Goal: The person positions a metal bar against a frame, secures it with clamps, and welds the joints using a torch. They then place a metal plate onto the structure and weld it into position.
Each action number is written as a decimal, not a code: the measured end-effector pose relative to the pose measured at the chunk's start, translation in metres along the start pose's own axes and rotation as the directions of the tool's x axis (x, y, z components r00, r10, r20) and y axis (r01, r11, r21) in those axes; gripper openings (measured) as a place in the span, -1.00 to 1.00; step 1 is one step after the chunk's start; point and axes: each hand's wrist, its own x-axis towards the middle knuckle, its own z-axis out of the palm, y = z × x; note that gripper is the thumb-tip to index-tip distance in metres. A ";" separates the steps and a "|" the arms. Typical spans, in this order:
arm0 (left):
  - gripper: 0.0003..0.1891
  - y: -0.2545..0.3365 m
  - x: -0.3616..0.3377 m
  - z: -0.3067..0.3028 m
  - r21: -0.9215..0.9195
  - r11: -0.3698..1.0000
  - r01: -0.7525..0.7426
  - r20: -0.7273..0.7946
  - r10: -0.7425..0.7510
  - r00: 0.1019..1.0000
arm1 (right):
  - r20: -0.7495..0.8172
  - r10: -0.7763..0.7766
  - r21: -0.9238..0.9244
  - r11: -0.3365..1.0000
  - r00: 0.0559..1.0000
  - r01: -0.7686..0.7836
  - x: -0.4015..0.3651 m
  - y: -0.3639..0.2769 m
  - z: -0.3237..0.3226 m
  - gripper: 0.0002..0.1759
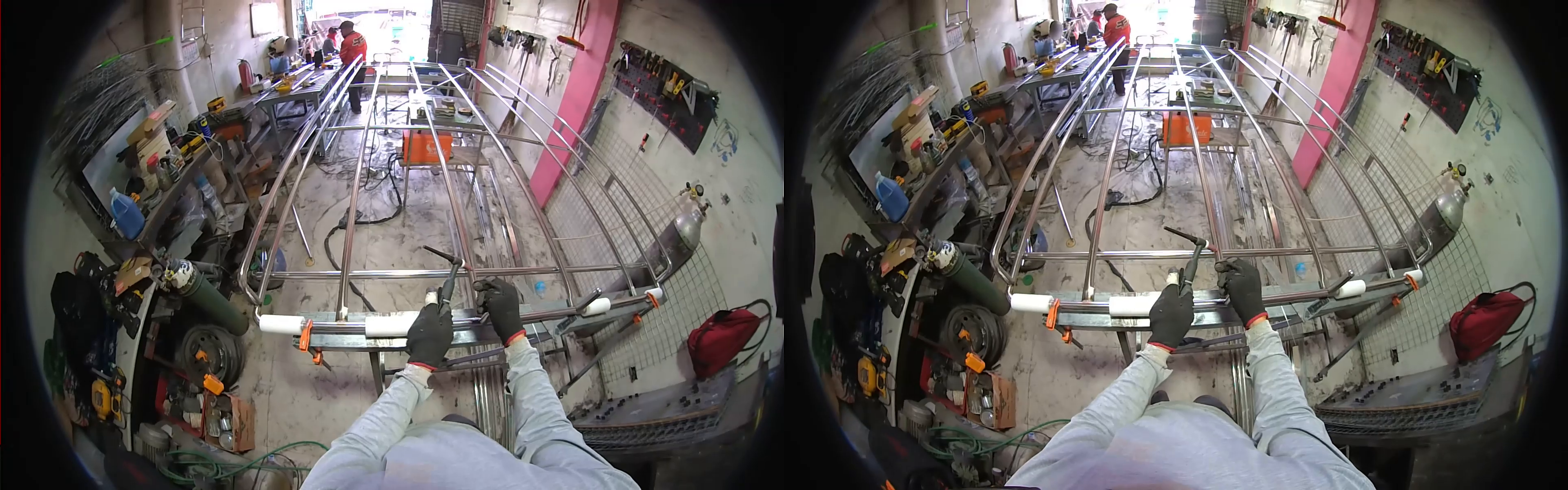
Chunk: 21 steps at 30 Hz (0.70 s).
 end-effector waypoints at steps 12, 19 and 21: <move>-0.38 0.002 -0.002 -0.002 0.009 1.000 -0.021 -0.031 0.022 0.999 | -0.188 0.034 -0.001 0.999 0.982 -0.035 -0.006 0.005 0.007 -0.71; -0.33 -0.005 -0.002 0.002 0.009 0.999 -0.030 0.014 0.030 0.999 | 0.037 0.128 0.139 0.981 0.991 -0.132 -0.003 0.029 -0.021 -0.63; -0.33 -0.005 -0.003 0.004 -0.011 0.999 -0.038 0.007 0.038 0.999 | -0.010 0.077 0.112 0.991 0.997 -0.075 -0.005 0.027 -0.015 -0.62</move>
